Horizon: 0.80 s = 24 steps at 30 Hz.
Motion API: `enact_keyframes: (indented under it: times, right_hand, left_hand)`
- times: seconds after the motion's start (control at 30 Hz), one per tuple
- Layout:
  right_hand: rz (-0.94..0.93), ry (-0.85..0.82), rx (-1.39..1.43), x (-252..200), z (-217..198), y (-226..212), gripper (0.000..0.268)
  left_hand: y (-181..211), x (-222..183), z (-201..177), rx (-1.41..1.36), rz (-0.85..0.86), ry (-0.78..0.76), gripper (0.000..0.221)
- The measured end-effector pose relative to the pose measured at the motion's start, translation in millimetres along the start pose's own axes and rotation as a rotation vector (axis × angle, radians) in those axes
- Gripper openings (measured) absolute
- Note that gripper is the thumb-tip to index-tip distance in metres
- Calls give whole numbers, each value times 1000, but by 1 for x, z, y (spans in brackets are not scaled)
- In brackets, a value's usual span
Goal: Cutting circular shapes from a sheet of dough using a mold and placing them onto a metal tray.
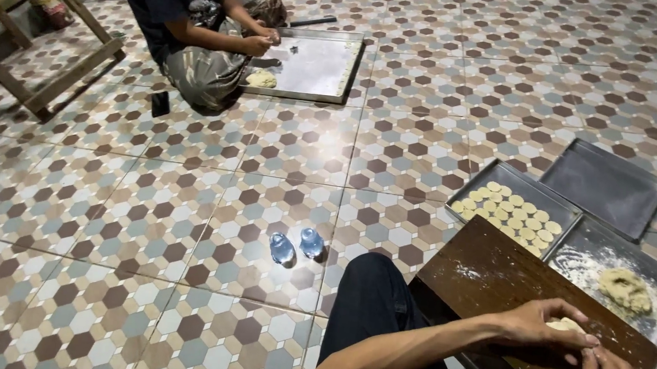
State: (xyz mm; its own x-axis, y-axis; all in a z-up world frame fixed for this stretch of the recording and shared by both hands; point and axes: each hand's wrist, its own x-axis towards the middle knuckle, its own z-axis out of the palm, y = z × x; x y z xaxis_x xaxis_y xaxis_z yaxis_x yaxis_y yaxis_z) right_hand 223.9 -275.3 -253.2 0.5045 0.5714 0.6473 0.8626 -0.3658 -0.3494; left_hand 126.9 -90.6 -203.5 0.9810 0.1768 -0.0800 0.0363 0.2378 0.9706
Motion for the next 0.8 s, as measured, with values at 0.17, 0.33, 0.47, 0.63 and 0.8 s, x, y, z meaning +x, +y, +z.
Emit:
enact_keyframes:
  times: [0.17, 0.33, 0.47, 0.63, 0.8]
  right_hand:
    - [-36, -70, 110, -16, 30, 70, 28]
    - [64, -121, 559, 4, 14, 53, 27]
    - [373, -23, 917, -13, 8, 14, 14]
    - [461, 92, 839, 1, -13, -41, 13]
    - [362, 26, 665, 12, -31, -62, 23]
  left_hand:
    - [-42, 32, -11, -23, 44, -124, 53]
    - [-48, 43, -10, 67, 62, -103, 51]
    - [-36, 35, -7, 60, 70, -64, 53]
    - [-22, 24, -1, 111, 66, -44, 55]
    - [6, 2, 2, 80, 26, -58, 56]
